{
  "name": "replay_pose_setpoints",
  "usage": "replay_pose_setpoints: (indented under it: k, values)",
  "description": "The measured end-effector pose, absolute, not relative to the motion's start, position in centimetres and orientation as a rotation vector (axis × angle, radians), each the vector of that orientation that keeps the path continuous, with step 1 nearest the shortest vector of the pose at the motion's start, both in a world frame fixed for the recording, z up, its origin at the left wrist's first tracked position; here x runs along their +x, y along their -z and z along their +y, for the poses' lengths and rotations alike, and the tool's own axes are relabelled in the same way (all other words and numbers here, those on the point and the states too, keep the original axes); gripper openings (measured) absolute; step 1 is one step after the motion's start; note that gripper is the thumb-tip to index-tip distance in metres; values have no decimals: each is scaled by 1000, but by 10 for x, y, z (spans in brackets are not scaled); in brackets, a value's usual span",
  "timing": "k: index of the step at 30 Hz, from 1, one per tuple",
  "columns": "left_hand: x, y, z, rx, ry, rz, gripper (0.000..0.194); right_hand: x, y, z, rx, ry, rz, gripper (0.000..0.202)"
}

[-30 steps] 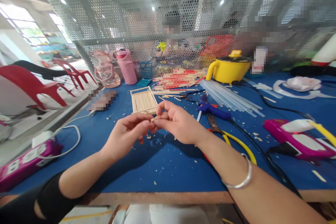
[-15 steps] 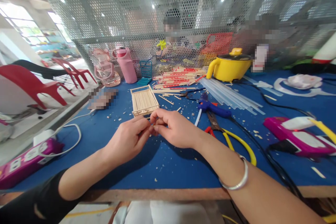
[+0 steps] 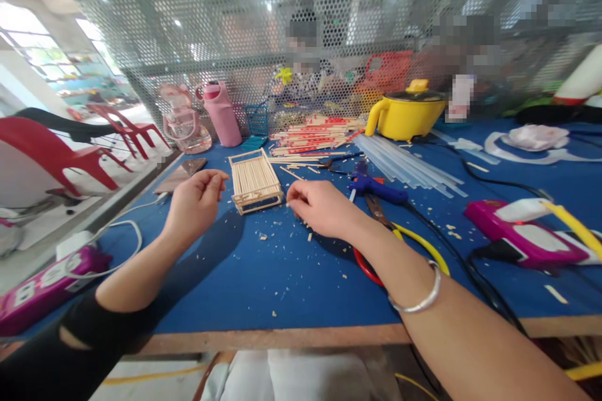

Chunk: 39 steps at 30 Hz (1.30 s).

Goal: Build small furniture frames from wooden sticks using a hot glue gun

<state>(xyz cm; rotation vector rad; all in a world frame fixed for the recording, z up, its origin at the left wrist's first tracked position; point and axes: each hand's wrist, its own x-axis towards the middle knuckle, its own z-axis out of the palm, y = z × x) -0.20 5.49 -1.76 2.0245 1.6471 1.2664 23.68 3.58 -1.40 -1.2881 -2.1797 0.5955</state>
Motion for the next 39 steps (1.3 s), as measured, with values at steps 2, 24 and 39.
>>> replay_pose_setpoints:
  k: [2,24,39]
  values:
    - [-13,18,65,2019,-1275,1690,32,236,18,36,-1242,-600,-2346,9]
    - [6,27,72,2169,-874,1135,72,214,-4,60,-946,461,-2632,23]
    - [15,33,71,2133,-1072,1229,72,200,20,57,-1338,-140,-2098,15]
